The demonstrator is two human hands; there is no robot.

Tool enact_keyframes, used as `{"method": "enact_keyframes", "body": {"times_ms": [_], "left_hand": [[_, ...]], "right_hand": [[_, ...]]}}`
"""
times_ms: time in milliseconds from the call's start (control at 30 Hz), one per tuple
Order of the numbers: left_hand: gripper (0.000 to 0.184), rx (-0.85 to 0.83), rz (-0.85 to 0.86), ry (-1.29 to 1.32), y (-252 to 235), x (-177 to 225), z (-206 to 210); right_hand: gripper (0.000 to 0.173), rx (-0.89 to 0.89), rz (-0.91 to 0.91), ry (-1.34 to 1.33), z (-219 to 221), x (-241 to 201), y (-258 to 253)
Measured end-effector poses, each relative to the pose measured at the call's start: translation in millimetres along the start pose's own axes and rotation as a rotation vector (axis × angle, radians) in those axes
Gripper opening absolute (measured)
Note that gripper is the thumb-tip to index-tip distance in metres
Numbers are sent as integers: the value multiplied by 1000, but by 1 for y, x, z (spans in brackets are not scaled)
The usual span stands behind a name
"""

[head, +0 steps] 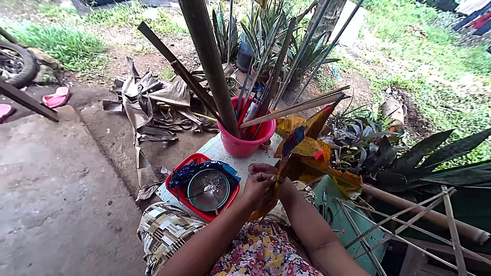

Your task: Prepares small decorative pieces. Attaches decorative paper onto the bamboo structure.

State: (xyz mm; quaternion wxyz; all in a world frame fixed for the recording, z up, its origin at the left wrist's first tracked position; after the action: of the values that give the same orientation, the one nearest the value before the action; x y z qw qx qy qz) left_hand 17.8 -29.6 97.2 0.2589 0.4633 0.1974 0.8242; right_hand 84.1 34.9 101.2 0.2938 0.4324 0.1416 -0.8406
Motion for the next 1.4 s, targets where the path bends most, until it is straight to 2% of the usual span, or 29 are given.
{"method": "enact_keyframes", "body": {"times_ms": [67, 100, 133, 200, 233, 267, 300, 333, 400, 433, 500, 567, 600, 633, 667, 733, 800, 900, 1033, 1100, 1200, 1267, 1333, 1400], "left_hand": [[6, 21, 6, -8, -4, -4, -5], [5, 37, 17, 1, -4, -5, -6], [5, 49, 37, 9, -4, -5, -7], [6, 70, 126, -5, -2, -4, -6], [6, 80, 191, -36, -1, -3, -7], [7, 94, 255, -82, 0, -1, -7], [7, 122, 313, -140, 1, 2, -8], [8, 146, 368, -193, 2, 5, -9], [10, 188, 485, -283, 3, 6, -11], [10, 207, 548, -318, 3, 6, -12], [10, 215, 702, -391, 1, 2, -10], [10, 228, 869, -470, 2, -2, -8], [10, 256, 943, -507, 4, -4, -6], [9, 301, 1010, -533, 7, -4, -5], [8, 337, 1058, -555, 12, -4, -4], [10, 393, 1121, -604, 19, -4, -2], [9, 430, 1153, -653, 18, -7, -2], [8, 439, 1161, -671, 14, -9, -2], [8, 405, 1128, -605, 14, -5, 0], [10, 363, 1053, -523, 11, -2, -3], [11, 264, 968, -441, 3, 2, -10], [10, 235, 963, -444, 2, 4, -11], [9, 230, 939, -442, -1, 3, -14], [9, 218, 899, -424, -5, 4, -17]], "right_hand": [[27, 292, 244, 326, 66, -47, 17], [26, 367, 265, 324, 66, -43, 17], [26, 386, 216, 285, 44, -24, 13], [30, 292, 146, 428, -21, 16, 11], [33, 207, 173, 626, -42, 18, 19], [27, 147, 214, 915, -53, 9, 32], [23, 70, 337, 1193, -60, -3, 44], [27, 15, 456, 1346, -60, -16, 58], [36, -53, 546, 1406, -47, -48, 89], [36, -43, 475, 1392, -30, -67, 101], [29, 65, 160, 1392, 13, -96, 112], [26, 126, -217, 1564, 57, -102, 102], [28, 99, -300, 1671, 74, -95, 91], [32, 44, -268, 1761, 87, -86, 79], [36, -12, -155, 1831, 96, -79, 67], [45, -68, 164, 1912, 106, -73, 44], [54, -55, 395, 1914, 106, -75, 26], [50, -45, 495, 1890, 103, -75, 12], [29, -74, 283, 1796, 97, -75, 7], [27, -46, 56, 1740, 91, -76, 17], [25, 120, -361, 1714, 79, -77, 48], [22, 264, -575, 1659, 71, -73, 70], [19, 397, -719, 1531, 58, -66, 89], [17, 491, -756, 1400, 44, -60, 105]]}}
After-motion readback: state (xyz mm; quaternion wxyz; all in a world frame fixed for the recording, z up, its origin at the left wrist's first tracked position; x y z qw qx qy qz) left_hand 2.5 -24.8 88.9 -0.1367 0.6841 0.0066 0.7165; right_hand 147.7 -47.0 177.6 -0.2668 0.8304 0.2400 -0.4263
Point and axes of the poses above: each hand's wrist, its own y-axis away from the middle knuckle, its own z-axis out of the palm, x = y × z, the point moved 4 cm from there along -y, towards the middle knuckle, and after that the axes turned 15 degrees about -z, right-handed, at the moved point
